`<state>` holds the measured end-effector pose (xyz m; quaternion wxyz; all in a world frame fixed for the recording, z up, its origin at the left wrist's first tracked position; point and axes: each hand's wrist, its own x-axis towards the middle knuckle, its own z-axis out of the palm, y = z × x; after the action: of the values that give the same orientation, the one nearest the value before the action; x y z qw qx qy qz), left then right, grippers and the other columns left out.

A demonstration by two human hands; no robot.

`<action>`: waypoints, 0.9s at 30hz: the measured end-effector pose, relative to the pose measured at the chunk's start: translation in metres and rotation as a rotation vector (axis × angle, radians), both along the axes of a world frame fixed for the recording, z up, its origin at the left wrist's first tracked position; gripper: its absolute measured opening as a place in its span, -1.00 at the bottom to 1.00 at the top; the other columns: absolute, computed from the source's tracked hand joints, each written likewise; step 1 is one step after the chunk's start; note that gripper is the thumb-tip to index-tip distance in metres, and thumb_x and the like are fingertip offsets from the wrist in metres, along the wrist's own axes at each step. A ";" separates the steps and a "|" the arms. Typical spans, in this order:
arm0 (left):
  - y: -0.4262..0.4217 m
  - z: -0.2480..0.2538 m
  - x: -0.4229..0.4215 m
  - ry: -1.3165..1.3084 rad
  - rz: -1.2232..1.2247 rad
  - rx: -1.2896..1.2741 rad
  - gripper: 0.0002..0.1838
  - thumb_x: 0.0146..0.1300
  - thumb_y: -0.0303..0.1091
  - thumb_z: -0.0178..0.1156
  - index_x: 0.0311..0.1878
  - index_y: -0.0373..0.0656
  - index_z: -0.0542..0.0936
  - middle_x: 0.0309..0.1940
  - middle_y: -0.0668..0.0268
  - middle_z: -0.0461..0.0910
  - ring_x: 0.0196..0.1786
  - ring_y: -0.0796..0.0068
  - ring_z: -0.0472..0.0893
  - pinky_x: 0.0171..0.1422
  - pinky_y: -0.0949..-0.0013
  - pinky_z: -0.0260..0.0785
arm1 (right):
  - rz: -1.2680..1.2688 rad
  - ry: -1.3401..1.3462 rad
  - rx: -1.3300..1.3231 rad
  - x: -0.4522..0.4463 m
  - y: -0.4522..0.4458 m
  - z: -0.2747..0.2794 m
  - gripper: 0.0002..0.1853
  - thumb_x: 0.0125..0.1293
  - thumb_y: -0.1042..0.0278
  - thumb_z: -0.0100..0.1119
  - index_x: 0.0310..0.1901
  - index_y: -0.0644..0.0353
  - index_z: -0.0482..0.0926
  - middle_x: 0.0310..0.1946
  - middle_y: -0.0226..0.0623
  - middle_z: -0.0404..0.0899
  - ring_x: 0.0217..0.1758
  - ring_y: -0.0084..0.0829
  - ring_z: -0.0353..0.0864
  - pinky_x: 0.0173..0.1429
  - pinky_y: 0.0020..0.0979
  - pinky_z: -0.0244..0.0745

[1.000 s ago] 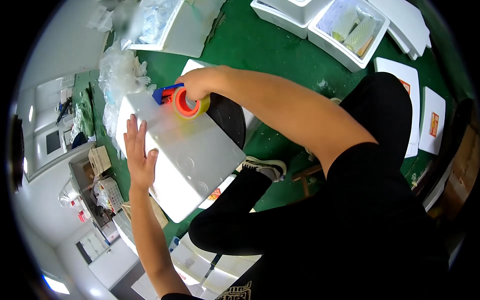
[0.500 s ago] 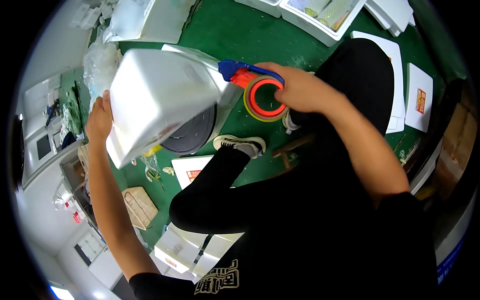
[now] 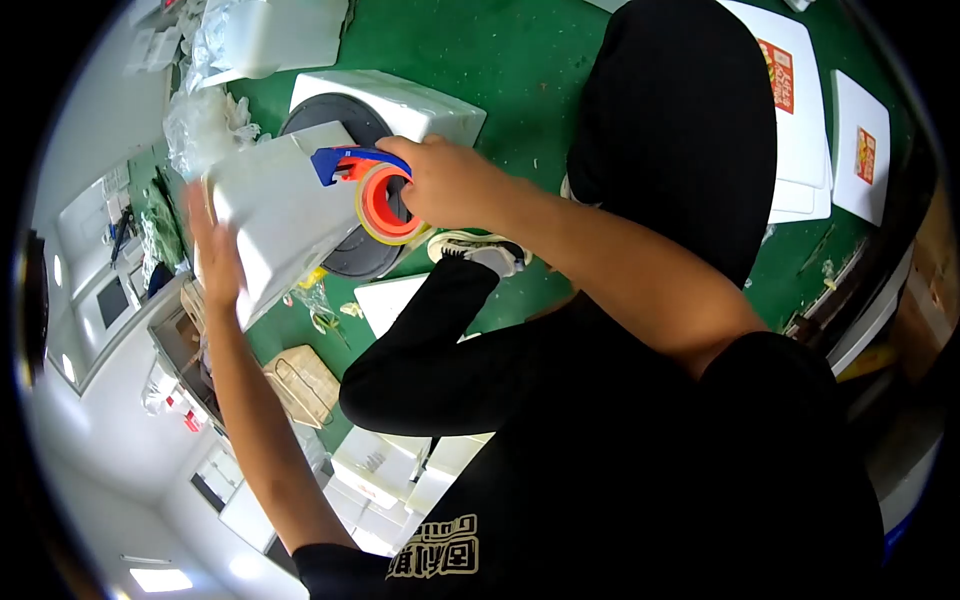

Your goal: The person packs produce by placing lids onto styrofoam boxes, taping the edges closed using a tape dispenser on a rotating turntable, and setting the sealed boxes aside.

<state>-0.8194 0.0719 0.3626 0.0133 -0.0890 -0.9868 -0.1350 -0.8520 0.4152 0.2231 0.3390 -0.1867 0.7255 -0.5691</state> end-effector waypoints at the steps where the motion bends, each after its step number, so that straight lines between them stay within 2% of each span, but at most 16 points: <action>1: 0.014 0.003 -0.018 -0.067 0.122 -0.167 -0.36 0.47 -0.12 -0.09 0.55 -0.12 0.18 0.59 0.04 0.06 0.65 0.04 -0.08 0.66 0.04 -0.34 | -0.062 0.024 -0.032 0.006 0.000 -0.003 -0.34 0.24 0.38 0.15 0.42 0.00 0.31 0.02 0.14 0.50 -0.01 0.11 0.60 0.12 -0.09 0.53; 4: 0.011 -0.009 -0.033 -0.018 0.296 -0.052 -0.37 0.50 -0.07 -0.12 0.55 -0.13 0.21 0.60 0.05 0.04 0.65 0.08 -0.08 0.66 0.15 -0.30 | 0.053 -0.080 0.093 0.023 0.023 0.009 -0.33 0.24 0.37 0.15 0.43 -0.03 0.29 0.05 0.09 0.49 0.00 0.10 0.60 0.14 -0.08 0.53; 5: 0.015 -0.010 -0.038 -0.007 0.390 0.053 -0.35 0.49 -0.03 -0.10 0.54 -0.15 0.23 0.58 0.06 0.09 0.63 0.10 0.00 0.65 0.20 -0.21 | 0.056 -0.008 0.068 0.035 0.022 0.008 -0.32 0.25 0.42 0.10 0.44 -0.10 0.27 -0.03 -0.01 0.48 -0.10 -0.02 0.61 0.00 -0.14 0.56; 8: 0.024 -0.011 -0.049 -0.006 0.558 0.187 -0.32 0.49 0.01 -0.08 0.54 -0.18 0.21 0.55 0.08 0.14 0.59 0.14 0.10 0.63 0.22 -0.13 | 0.125 -0.070 0.076 0.045 0.011 0.013 -0.30 0.27 0.41 0.10 0.47 -0.09 0.24 0.00 0.01 0.47 -0.10 -0.01 0.61 0.00 -0.12 0.55; 12: 0.015 -0.014 -0.052 -0.013 0.607 0.233 -0.30 0.50 0.07 -0.09 0.55 -0.17 0.21 0.53 0.10 0.16 0.51 0.20 0.24 0.58 0.28 -0.01 | 0.211 -0.073 0.068 0.052 0.001 0.017 -0.29 0.29 0.41 0.10 0.50 -0.10 0.21 0.08 0.05 0.45 -0.03 0.02 0.63 0.07 -0.12 0.54; 14: 0.008 -0.015 -0.056 -0.012 0.645 0.249 -0.29 0.50 0.09 -0.09 0.55 -0.16 0.21 0.53 0.09 0.16 0.50 0.21 0.26 0.57 0.29 0.01 | 0.302 -0.087 0.017 0.055 -0.009 0.021 -0.29 0.28 0.41 0.10 0.49 -0.09 0.23 0.05 0.12 0.45 -0.02 0.08 0.62 0.08 -0.10 0.54; 16: 0.008 -0.016 -0.056 -0.006 0.672 0.246 -0.28 0.50 0.11 -0.10 0.55 -0.15 0.21 0.53 0.08 0.16 0.50 0.21 0.26 0.56 0.29 0.02 | 0.261 -0.088 -0.057 0.055 -0.025 0.017 -0.31 0.26 0.43 0.10 0.47 -0.05 0.26 0.02 0.14 0.47 -0.03 0.09 0.62 0.08 -0.10 0.54; 18: 0.010 -0.016 -0.056 0.005 0.686 0.223 -0.27 0.50 0.13 -0.10 0.55 -0.15 0.21 0.53 0.07 0.15 0.50 0.22 0.26 0.56 0.29 0.03 | 0.298 0.015 -0.023 0.048 -0.041 0.012 -0.32 0.25 0.44 0.11 0.45 -0.03 0.29 0.01 0.13 0.49 -0.03 0.08 0.63 0.07 -0.09 0.54; 19: 0.004 -0.017 -0.057 0.027 0.682 0.219 -0.27 0.49 0.07 -0.04 0.55 -0.20 0.19 0.51 0.17 0.23 0.46 0.31 0.30 0.55 0.36 0.02 | 0.316 0.066 -0.007 0.042 -0.050 0.009 -0.32 0.24 0.44 0.11 0.44 -0.02 0.30 0.01 0.12 0.50 -0.04 0.07 0.63 0.06 -0.09 0.55; 20: 0.003 -0.018 -0.056 0.023 0.690 0.224 -0.27 0.49 0.07 -0.04 0.55 -0.21 0.19 0.51 0.17 0.23 0.46 0.31 0.31 0.55 0.36 0.02 | 0.346 0.138 -0.009 0.036 -0.060 0.000 -0.29 0.22 0.46 0.12 0.45 0.00 0.26 -0.03 0.06 0.53 -0.06 0.09 0.62 0.04 -0.09 0.55; 22: 0.002 -0.018 -0.058 0.023 0.702 0.239 -0.27 0.49 0.07 -0.04 0.55 -0.22 0.19 0.51 0.16 0.23 0.46 0.30 0.31 0.55 0.36 0.02 | 0.354 0.280 -0.055 0.018 -0.082 -0.013 -0.42 0.17 0.45 0.19 0.30 0.06 0.50 -0.08 0.00 0.63 -0.06 0.03 0.65 -0.03 -0.09 0.59; 25: 0.000 -0.017 -0.064 -0.002 0.691 0.184 -0.22 0.49 0.18 -0.13 0.55 -0.21 0.17 0.57 0.07 0.09 0.54 0.17 0.21 0.58 0.27 -0.02 | 1.050 0.569 0.150 0.011 -0.105 0.033 -0.64 0.07 0.44 0.27 -0.04 0.10 0.73 -0.13 -0.05 0.71 -0.02 -0.04 0.68 -0.07 -0.04 0.61; 26: -0.010 -0.018 -0.067 -0.010 0.717 0.188 -0.21 0.49 0.20 -0.14 0.55 -0.22 0.16 0.57 0.06 0.09 0.55 0.16 0.19 0.59 0.26 -0.04 | 0.901 0.563 0.181 0.044 -0.129 0.023 -0.81 -0.01 0.42 0.33 -0.31 0.13 0.79 -0.14 -0.15 0.75 -0.08 -0.15 0.73 -0.13 -0.03 0.62; 27: -0.026 -0.022 -0.069 -0.015 0.740 0.198 -0.20 0.49 0.21 -0.16 0.56 -0.23 0.15 0.58 0.06 0.08 0.56 0.15 0.17 0.60 0.26 -0.06 | 0.970 0.503 0.154 0.049 -0.131 0.019 -0.75 -0.01 0.42 0.32 -0.22 0.15 0.78 -0.11 -0.17 0.75 -0.09 -0.18 0.73 -0.13 -0.06 0.62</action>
<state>-0.8887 0.0454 0.3405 0.0623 0.2761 -0.9344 -0.2161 -0.8035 0.2841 0.2423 0.3913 -0.6043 0.6546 -0.2307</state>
